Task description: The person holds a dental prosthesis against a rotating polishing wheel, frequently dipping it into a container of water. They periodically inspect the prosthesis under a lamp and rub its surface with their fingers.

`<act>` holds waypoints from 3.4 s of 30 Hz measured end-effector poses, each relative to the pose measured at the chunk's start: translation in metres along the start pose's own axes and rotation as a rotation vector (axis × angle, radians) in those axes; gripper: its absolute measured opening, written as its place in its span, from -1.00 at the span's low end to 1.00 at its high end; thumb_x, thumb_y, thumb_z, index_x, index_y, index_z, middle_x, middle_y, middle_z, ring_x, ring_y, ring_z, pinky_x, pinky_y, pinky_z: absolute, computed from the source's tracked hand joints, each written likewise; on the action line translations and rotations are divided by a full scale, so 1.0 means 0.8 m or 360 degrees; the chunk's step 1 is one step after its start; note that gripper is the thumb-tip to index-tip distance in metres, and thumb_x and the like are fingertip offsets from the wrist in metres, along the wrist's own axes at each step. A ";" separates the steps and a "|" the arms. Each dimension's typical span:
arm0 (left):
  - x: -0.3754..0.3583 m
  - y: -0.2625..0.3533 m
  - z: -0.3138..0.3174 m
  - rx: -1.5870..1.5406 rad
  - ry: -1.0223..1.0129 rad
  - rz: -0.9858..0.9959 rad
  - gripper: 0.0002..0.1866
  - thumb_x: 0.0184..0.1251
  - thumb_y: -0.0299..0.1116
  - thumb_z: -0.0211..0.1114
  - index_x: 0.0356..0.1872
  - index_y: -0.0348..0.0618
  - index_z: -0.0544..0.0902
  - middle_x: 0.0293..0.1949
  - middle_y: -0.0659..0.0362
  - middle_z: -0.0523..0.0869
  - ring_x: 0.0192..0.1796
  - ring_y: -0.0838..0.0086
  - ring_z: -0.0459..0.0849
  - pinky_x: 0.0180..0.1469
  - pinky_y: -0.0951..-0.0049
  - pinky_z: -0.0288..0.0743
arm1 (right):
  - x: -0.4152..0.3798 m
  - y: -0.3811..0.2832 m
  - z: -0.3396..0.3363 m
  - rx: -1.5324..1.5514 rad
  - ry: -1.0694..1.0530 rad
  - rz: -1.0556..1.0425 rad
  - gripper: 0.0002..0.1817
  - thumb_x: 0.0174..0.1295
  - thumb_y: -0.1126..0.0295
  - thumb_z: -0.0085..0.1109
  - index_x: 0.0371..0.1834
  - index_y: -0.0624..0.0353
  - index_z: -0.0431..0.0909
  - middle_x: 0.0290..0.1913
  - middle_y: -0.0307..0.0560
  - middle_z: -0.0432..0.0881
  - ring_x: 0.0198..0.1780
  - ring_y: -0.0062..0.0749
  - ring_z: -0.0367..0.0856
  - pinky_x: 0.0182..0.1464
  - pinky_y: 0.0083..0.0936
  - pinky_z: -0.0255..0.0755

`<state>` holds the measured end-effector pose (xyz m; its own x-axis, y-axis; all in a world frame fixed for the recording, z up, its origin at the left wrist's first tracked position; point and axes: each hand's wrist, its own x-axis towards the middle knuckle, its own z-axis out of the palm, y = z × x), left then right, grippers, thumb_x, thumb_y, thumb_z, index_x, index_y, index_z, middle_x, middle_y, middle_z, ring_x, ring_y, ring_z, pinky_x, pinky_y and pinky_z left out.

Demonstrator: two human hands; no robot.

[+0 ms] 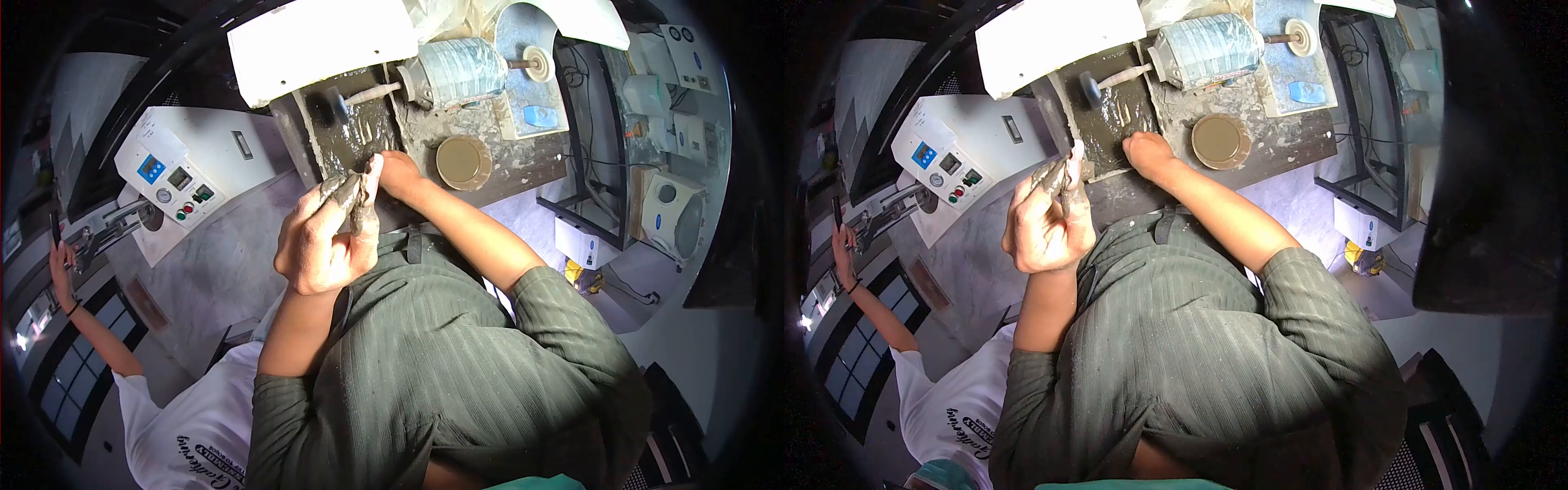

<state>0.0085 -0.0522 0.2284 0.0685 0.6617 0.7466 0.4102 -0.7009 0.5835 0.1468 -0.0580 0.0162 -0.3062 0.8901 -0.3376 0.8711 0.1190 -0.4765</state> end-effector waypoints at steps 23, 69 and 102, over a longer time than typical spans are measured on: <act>-0.159 -0.145 0.055 0.0168 -0.0516 -0.0941 -0.86 0.00 -0.59 0.27 -0.37 -0.31 0.56 -0.44 -0.05 0.62 -0.39 0.07 0.64 -0.30 0.27 0.49 | 0.013 -0.004 -0.032 0.1612 0.0065 0.0433 -0.76 0.13 0.32 0.30 -0.22 0.24 0.69 -0.38 -0.10 0.71 -0.33 -0.58 0.55 -0.17 -0.53 0.45; -0.146 -0.195 0.103 -0.0494 0.0024 -0.2085 -0.86 0.10 -0.70 0.15 -0.31 -0.35 0.60 -0.39 0.20 0.64 -0.39 0.62 0.54 -0.30 0.61 0.39 | 0.064 -0.013 -0.049 0.1120 0.0588 0.0459 -0.76 0.04 0.52 0.14 -0.22 0.26 0.68 -0.23 0.27 0.64 -0.13 0.02 0.67 -0.02 -0.33 0.49; -0.127 -0.201 0.092 -0.0360 -0.0143 -0.2200 -0.83 -0.08 -0.66 0.12 -0.41 -0.38 0.62 -0.51 0.18 0.61 -0.50 0.55 0.50 -0.45 0.52 0.37 | 0.060 -0.014 -0.032 0.1254 0.0662 0.0422 -0.77 0.09 0.45 0.25 -0.16 0.23 0.68 -0.20 0.21 0.67 -0.10 -0.03 0.67 -0.01 -0.34 0.48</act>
<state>0.0024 0.0129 0.0352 -0.2045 0.8511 -0.4835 0.0401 0.5008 0.8647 0.1322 -0.0052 0.0259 0.1604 0.9498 -0.2686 0.3340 -0.3083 -0.8907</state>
